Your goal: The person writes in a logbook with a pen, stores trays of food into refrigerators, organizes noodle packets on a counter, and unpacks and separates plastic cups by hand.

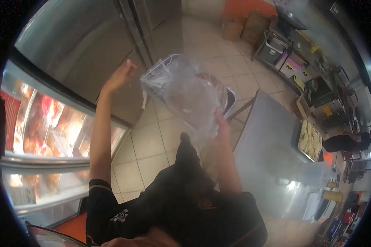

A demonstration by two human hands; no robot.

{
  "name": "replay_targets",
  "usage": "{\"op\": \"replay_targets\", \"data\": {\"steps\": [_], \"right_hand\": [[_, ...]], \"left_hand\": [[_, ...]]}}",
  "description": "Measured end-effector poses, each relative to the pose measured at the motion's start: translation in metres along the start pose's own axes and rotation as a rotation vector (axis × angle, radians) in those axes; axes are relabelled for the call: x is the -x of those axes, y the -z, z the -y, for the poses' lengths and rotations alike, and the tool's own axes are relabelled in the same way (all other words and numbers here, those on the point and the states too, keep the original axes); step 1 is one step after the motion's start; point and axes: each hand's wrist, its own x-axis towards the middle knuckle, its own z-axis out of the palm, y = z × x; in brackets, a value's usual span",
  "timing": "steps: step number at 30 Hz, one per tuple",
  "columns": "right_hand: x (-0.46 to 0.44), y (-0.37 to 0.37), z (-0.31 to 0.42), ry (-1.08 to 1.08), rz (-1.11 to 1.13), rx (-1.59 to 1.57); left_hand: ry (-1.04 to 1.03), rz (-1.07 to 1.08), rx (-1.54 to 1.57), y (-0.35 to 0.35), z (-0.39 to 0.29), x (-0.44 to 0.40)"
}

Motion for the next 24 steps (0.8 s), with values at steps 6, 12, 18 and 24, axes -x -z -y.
{"op": "replay_targets", "data": {"steps": [6, 12, 18, 24], "right_hand": [[-0.150, -0.057, 0.062, 0.074, 0.078, 0.051], [-0.313, -0.115, 0.133, 0.083, 0.172, 0.099], [-0.420, -0.125, 0.216, 0.028, 0.129, 0.223], [-0.505, -0.151, 0.228, -0.053, -0.008, 0.303]], "left_hand": [[-0.138, -0.315, -0.178, 0.062, -0.023, -0.171], [-0.201, -1.142, -0.574, 0.098, -0.018, -0.384], [-0.142, -1.509, -0.379, 0.048, -0.034, -0.446], [-0.040, -1.497, -0.554, 0.013, 0.010, -0.444]]}}
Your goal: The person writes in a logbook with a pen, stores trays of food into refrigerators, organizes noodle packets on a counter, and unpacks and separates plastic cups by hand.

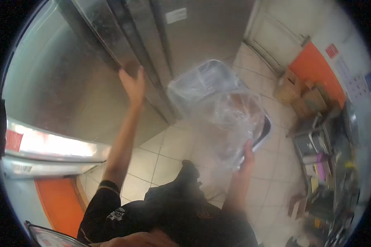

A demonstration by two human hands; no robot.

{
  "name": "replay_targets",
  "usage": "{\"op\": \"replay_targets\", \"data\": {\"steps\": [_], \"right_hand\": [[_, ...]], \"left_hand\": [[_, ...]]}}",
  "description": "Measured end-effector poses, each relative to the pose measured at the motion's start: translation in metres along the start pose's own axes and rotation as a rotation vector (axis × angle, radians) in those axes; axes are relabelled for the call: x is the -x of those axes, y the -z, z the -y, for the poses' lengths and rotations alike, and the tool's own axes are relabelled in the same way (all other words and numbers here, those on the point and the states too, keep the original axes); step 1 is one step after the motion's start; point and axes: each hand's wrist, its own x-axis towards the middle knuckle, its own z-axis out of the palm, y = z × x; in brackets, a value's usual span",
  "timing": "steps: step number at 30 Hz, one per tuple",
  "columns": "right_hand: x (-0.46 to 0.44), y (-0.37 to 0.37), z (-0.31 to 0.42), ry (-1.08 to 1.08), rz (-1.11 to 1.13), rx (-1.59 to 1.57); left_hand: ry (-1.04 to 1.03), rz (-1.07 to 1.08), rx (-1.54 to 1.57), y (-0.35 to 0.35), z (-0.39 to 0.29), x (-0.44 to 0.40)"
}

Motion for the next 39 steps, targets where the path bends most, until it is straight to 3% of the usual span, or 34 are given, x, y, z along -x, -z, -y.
{"op": "replay_targets", "data": {"steps": [2, 6, 10, 13, 15, 17, 20, 21, 23, 25, 32, 34, 36, 39], "right_hand": [[-0.014, -0.006, 0.007, -0.029, 0.046, -0.009], [-0.043, 0.011, 0.026, -0.063, 0.145, 0.118], [-0.075, -0.004, 0.024, -0.094, 0.291, 0.252], [-0.087, -0.059, 0.019, -0.123, 0.433, 0.413], [-0.054, -0.124, 0.011, -0.200, 0.575, 0.347], [-0.029, -0.192, 0.002, -0.307, 0.642, 0.195], [-0.022, -0.284, -0.017, -0.422, 0.904, 0.199], [-0.022, -0.317, -0.021, -0.405, 0.971, 0.214], [-0.056, -0.374, -0.046, -0.575, 1.313, 0.048], [-0.049, -0.433, -0.059, -0.656, 1.280, 0.037], [-0.068, -0.603, -0.101, -0.433, 1.349, 0.277], [-0.107, -0.657, -0.128, -0.419, 1.363, 0.323], [-0.120, -0.682, -0.130, -0.430, 1.382, 0.371], [-0.171, -0.722, -0.156, -0.533, 1.542, 0.308]], "left_hand": [[0.199, 0.239, 0.259, 0.064, -0.053, 0.034], [0.330, 0.336, 0.490, 0.189, -0.028, 0.149], [0.415, 0.072, 0.654, 0.342, 0.024, 0.290], [0.390, -0.162, 0.581, 0.368, -0.040, 0.249], [0.265, -0.248, 0.129, 0.425, -0.021, 0.262], [0.294, -0.358, 0.004, 0.456, -0.021, 0.259], [0.469, -0.471, -0.012, 0.517, 0.037, 0.283], [0.453, -0.467, -0.091, 0.528, 0.046, 0.289], [0.350, -0.439, -0.263, 0.544, 0.059, 0.285], [0.301, -0.469, -0.206, 0.553, 0.068, 0.280], [0.289, -0.420, 0.555, 0.590, 0.105, 0.306], [0.431, -0.614, 0.555, 0.593, 0.116, 0.320], [0.492, -0.672, 0.368, 0.591, 0.113, 0.316], [0.410, -0.542, -0.200, 0.594, 0.117, 0.313]]}}
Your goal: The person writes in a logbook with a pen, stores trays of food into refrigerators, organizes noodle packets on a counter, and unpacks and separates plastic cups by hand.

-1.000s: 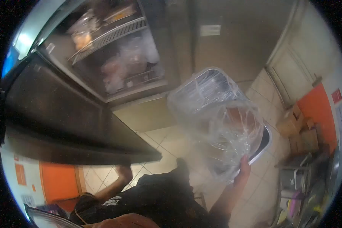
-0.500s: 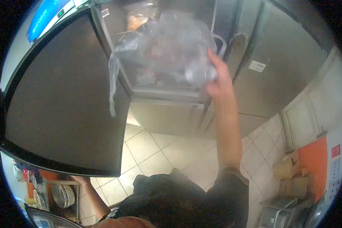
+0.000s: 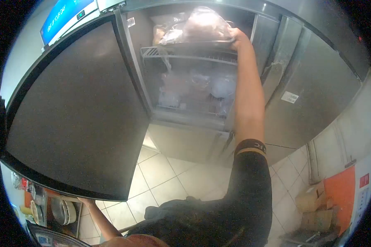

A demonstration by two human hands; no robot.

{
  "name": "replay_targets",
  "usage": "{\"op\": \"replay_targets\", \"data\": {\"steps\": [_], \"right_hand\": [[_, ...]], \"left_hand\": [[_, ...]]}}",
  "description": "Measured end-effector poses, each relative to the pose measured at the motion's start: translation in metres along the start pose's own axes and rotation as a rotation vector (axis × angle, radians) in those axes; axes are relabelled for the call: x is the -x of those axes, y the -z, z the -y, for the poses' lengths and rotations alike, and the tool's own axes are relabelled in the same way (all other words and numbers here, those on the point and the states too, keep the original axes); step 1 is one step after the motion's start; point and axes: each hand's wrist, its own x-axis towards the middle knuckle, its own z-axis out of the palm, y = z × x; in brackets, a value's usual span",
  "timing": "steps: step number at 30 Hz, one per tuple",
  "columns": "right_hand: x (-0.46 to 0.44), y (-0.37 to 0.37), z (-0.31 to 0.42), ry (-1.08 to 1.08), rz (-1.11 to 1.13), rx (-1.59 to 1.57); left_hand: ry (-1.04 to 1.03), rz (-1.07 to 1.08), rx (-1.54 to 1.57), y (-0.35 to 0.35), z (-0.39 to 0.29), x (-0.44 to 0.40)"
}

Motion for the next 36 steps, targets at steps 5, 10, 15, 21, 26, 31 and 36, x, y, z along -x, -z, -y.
{"op": "replay_targets", "data": {"steps": [5, 10, 15, 21, 26, 31, 36], "right_hand": [[-0.066, 0.088, -0.010, -0.029, -0.240, 0.196], [-0.066, 0.119, -0.009, 0.099, -0.443, 0.702], [-0.072, 0.103, 0.004, -0.045, -0.855, 1.378], [-0.152, 0.186, -0.022, 0.308, -1.246, 0.761], [-0.052, 0.082, -0.010, 0.237, -1.072, 1.107], [-0.004, 0.022, -0.019, 0.566, -1.061, 1.297], [0.034, -0.025, -0.049, 0.932, -0.906, 1.244]], "left_hand": [[0.115, -0.073, 0.412, 0.022, 0.034, 0.007], [0.120, -0.082, 0.368, 0.015, 0.026, 0.001], [0.137, -0.086, 0.347, 0.016, 0.023, -0.002], [0.155, -0.090, 0.326, 0.017, 0.023, -0.006], [0.177, -0.082, 0.316, 0.017, 0.028, -0.007], [0.189, -0.080, 0.319, 0.012, 0.030, -0.010], [0.194, -0.052, 0.314, 0.004, 0.030, -0.021]]}}
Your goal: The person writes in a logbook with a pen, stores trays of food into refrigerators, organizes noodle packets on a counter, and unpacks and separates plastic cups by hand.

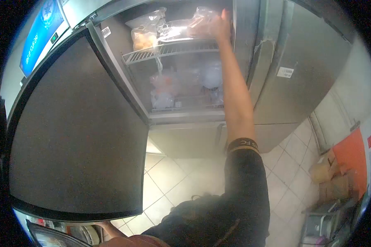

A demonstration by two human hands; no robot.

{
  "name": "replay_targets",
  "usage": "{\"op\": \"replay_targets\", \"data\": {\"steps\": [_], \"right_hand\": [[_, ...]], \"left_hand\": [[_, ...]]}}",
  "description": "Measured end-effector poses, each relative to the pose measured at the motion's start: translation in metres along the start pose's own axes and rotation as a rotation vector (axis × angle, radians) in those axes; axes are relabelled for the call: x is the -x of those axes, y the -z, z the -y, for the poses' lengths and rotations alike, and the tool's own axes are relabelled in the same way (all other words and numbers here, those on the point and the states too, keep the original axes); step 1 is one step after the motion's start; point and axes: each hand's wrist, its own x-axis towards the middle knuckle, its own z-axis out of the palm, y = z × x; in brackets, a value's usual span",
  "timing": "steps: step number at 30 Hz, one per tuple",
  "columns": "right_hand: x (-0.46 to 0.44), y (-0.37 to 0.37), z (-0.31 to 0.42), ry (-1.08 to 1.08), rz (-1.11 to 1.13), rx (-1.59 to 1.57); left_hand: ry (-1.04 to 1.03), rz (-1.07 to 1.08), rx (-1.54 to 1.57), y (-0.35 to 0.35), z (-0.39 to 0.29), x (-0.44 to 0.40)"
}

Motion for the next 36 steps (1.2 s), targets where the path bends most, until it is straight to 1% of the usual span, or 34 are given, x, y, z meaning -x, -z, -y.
{"op": "replay_targets", "data": {"steps": [1, 3, 5, 8, 9, 12, 14, 16, 17, 18, 19, 20, 21, 22, 23, 24, 25, 26, 27, 28, 29, 31, 32, 33, 34, 35, 36], "right_hand": [[0.011, -0.001, 0.006, 0.168, 0.017, 0.232], [0.032, -0.013, 0.017, 0.313, 0.137, 0.466], [0.063, -0.029, 0.023, 0.252, 0.347, 0.460], [0.063, -0.033, 0.023, 0.318, 0.264, 0.578], [0.066, -0.024, 0.044, 0.266, 0.268, 0.603], [0.088, -0.019, 0.077, 0.475, 0.061, 0.485], [0.164, 0.029, 0.168, 0.308, 0.087, 0.582], [0.218, 0.055, 0.185, 0.253, 0.299, 0.093], [0.246, 0.090, 0.205, 0.203, 0.455, -0.004], [0.269, 0.126, 0.232, 0.157, 0.601, -0.109], [0.291, 0.160, 0.248, 0.062, 0.604, -0.165], [0.312, 0.195, 0.258, -0.031, 0.603, -0.222], [0.328, 0.233, 0.259, -0.113, 0.543, -0.194], [0.345, 0.268, 0.258, -0.196, 0.476, -0.164], [0.362, 0.303, 0.251, -0.353, 0.424, -0.239], [0.383, 0.336, 0.235, -0.505, 0.351, -0.315], [0.409, 0.367, 0.218, -0.651, 0.254, -0.394], [0.441, 0.391, 0.194, -0.681, 0.142, -0.332], [0.473, 0.414, 0.174, -0.709, 0.017, -0.264], [0.497, 0.439, 0.170, -0.779, -0.008, -0.050], [0.522, 0.461, 0.168, -0.864, -0.034, 0.155], [0.591, 0.492, 0.144, -0.964, -0.117, 0.399], [0.613, 0.506, 0.141, -1.078, -0.044, 0.475], [0.634, 0.519, 0.145, -1.200, 0.043, 0.538], [0.651, 0.528, 0.151, -1.250, 0.183, 0.563], [0.664, 0.540, 0.159, -1.296, 0.328, 0.585], [0.676, 0.551, 0.165, -1.365, 0.376, 0.589]], "left_hand": [[0.006, 0.008, 0.003, -0.001, 0.001, -0.004], [0.021, 0.037, 0.024, -0.006, 0.004, -0.009], [0.042, 0.080, 0.042, -0.010, 0.006, -0.012], [0.083, 0.169, 0.110, -0.014, 0.006, -0.014], [0.108, 0.205, 0.155, -0.015, 0.007, -0.012], [0.235, 0.385, 0.336, -0.020, 0.003, 0.003], [0.396, 0.572, 0.535, -0.025, 0.000, 0.013], [0.584, 0.704, 0.627, -0.032, 0.016, 0.016], [0.691, 0.657, 0.382, -0.028, 0.066, 0.004], [0.540, 0.919, 0.462, -0.056, 0.047, 0.011], [0.378, 1.175, 0.545, -0.098, 0.007, 0.022], [0.169, 1.346, 0.316, -0.133, -0.036, 0.024], [-0.064, 1.489, 0.097, -0.173, -0.076, 0.032], [-0.331, 1.345, 0.155, -0.213, -0.102, 0.050], [-0.182, 1.454, 0.136, -0.237, -0.100, 0.061], [-0.229, 1.460, 0.184, -0.273, -0.117, 0.072], [-0.302, 1.468, 0.048, -0.306, -0.111, 0.077], [-0.334, 1.453, 0.122, -0.338, -0.125, 0.088], [-0.356, 1.389, 0.098, -0.370, -0.124, 0.101], [-0.405, 1.351, 0.066, -0.403, -0.121, 0.111], [-0.541, 1.238, 0.061, -0.439, -0.112, 0.120], [-0.544, 1.157, -0.005, -0.514, -0.085, 0.130], [-0.553, 1.050, 0.033, -0.544, -0.084, 0.138], [-0.614, 1.068, 0.066, -0.581, -0.068, 0.130], [-0.653, 0.991, -0.031, -0.606, -0.067, 0.128], [-0.703, 0.875, 0.043, -0.630, -0.063, 0.130], [-0.703, 0.897, -0.211, -0.662, -0.053, 0.117]]}}
